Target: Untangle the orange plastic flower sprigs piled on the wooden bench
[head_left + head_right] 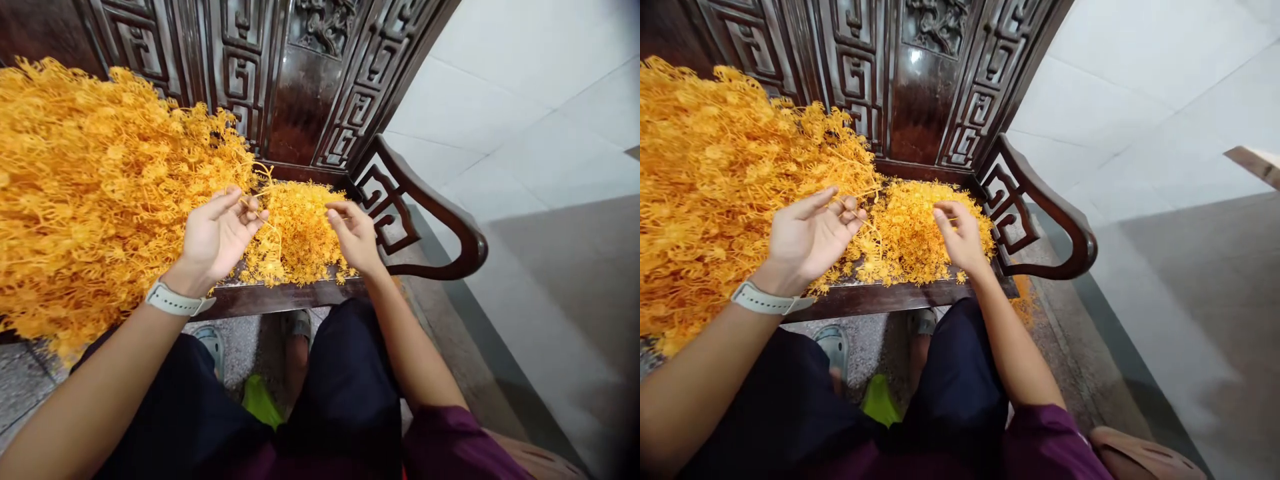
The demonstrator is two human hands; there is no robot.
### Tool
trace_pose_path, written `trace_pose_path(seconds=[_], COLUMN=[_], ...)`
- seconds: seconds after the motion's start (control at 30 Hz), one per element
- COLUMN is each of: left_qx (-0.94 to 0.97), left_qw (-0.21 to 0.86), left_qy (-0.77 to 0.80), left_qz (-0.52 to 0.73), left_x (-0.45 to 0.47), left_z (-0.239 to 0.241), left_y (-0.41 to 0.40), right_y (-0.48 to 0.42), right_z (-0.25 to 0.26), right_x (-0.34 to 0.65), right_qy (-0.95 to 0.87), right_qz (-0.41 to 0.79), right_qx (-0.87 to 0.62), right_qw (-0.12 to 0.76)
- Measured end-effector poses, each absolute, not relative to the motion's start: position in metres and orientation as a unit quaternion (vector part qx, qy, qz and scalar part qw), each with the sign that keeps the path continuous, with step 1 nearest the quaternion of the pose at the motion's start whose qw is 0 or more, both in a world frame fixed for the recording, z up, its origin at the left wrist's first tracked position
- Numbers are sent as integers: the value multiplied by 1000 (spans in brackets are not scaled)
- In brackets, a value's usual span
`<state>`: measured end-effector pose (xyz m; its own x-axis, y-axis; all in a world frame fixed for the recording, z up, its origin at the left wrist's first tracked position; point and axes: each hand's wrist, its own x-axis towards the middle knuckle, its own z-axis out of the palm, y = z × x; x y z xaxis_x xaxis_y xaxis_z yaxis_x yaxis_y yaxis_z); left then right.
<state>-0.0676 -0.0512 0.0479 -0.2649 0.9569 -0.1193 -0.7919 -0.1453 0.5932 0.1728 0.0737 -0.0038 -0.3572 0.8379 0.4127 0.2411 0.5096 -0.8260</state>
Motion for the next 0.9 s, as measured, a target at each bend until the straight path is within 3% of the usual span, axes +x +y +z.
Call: trace_pose_path(seconds=[0.13, 0.23, 0.57, 0.9], left_qx=[157, 171, 376, 429], left_qw=[602, 602, 517, 519], left_qy=[253, 242, 369, 394], left_qz=[741, 741, 675, 626], left_x=[-55, -48, -42, -41], left_z=[45, 44, 25, 16], left_y=[-52, -52, -46, -44], right_y=[34, 22, 26, 33], right_z=[11, 9, 14, 11], right_x=[150, 138, 137, 147], right_qy=[-771, -745, -645, -556], right_qz=[474, 544, 647, 706], right_qx=[-263, -235, -232, -252], right_qw=[335, 307, 335, 359])
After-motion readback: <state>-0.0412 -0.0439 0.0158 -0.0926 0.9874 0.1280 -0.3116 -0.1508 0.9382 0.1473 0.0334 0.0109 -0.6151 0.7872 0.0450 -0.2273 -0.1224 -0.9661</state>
